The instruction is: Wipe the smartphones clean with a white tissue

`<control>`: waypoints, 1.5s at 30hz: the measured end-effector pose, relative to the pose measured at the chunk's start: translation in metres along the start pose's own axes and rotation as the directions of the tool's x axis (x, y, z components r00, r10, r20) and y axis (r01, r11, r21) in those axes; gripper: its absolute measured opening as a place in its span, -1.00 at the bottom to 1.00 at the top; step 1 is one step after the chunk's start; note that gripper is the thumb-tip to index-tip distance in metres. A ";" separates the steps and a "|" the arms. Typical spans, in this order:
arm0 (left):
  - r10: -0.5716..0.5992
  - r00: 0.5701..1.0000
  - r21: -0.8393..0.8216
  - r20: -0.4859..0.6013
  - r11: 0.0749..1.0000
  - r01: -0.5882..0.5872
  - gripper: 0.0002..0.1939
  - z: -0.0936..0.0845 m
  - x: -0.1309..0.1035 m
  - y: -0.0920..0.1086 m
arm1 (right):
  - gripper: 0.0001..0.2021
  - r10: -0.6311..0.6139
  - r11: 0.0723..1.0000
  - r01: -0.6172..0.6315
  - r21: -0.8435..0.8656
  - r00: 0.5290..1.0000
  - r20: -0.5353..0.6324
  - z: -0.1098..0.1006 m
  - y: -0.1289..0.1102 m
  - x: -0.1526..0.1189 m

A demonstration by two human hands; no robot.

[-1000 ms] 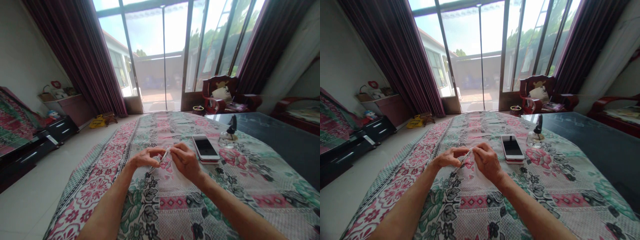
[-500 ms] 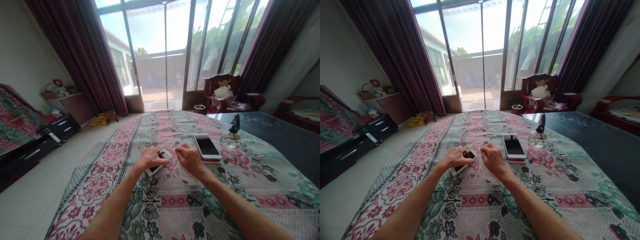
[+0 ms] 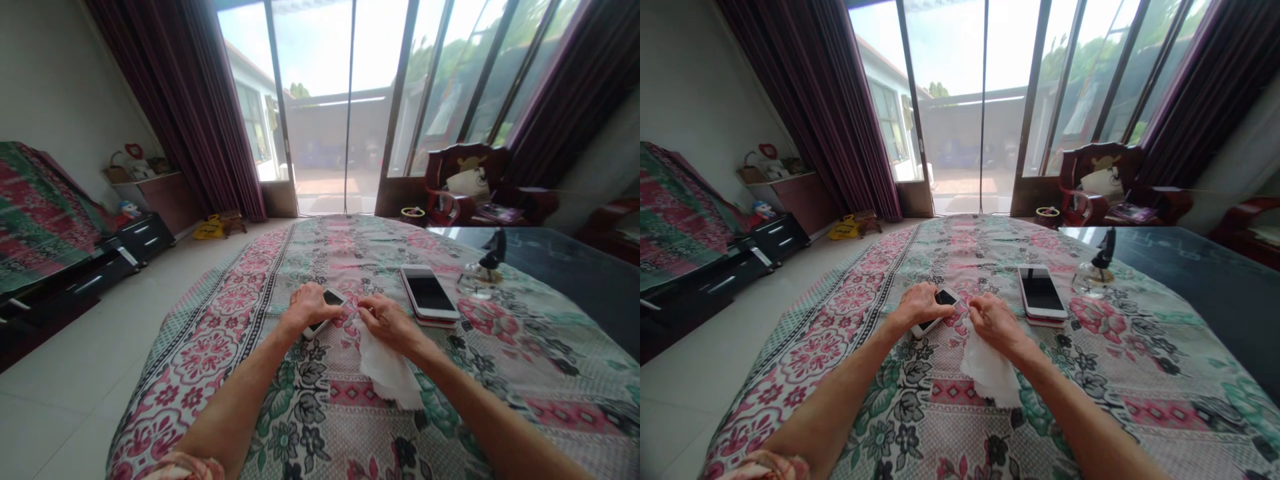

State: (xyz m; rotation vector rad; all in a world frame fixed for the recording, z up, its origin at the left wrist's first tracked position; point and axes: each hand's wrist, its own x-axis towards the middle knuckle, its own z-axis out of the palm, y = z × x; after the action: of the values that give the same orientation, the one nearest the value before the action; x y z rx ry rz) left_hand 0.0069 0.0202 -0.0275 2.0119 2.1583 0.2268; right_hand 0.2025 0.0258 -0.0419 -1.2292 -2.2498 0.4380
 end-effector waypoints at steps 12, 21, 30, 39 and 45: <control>-0.086 0.989 -0.265 -0.122 0.963 0.051 -0.52 0.003 0.004 -0.008 | -0.75 0.163 0.675 -0.374 0.636 0.916 0.366 0.013 -0.023 -0.005; 0.028 0.996 -0.571 0.081 0.821 0.024 -0.82 -0.003 0.018 -0.038 | -0.69 0.068 0.389 -0.507 0.769 0.848 0.525 0.008 -0.028 -0.008; 0.121 0.944 -0.845 0.306 0.491 0.211 -0.75 0.001 0.019 -0.046 | -0.73 0.125 0.204 -0.529 0.824 0.848 0.514 0.012 -0.035 -0.009; 0.138 0.962 -0.954 0.237 0.220 0.203 -0.67 0.005 0.024 -0.041 | -0.67 0.231 0.088 -0.480 0.873 0.862 0.451 0.019 -0.033 -0.008; 0.097 0.983 -0.987 0.157 0.038 0.154 -0.68 0.010 0.022 -0.022 | -0.60 0.350 0.241 -0.352 0.905 0.901 0.257 0.020 -0.032 -0.005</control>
State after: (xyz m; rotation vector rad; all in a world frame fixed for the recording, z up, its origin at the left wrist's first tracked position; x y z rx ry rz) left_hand -0.0139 0.0407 -0.0432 0.9573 1.0916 1.1467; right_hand 0.1715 0.0037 -0.0429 -0.9732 -1.1500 1.6594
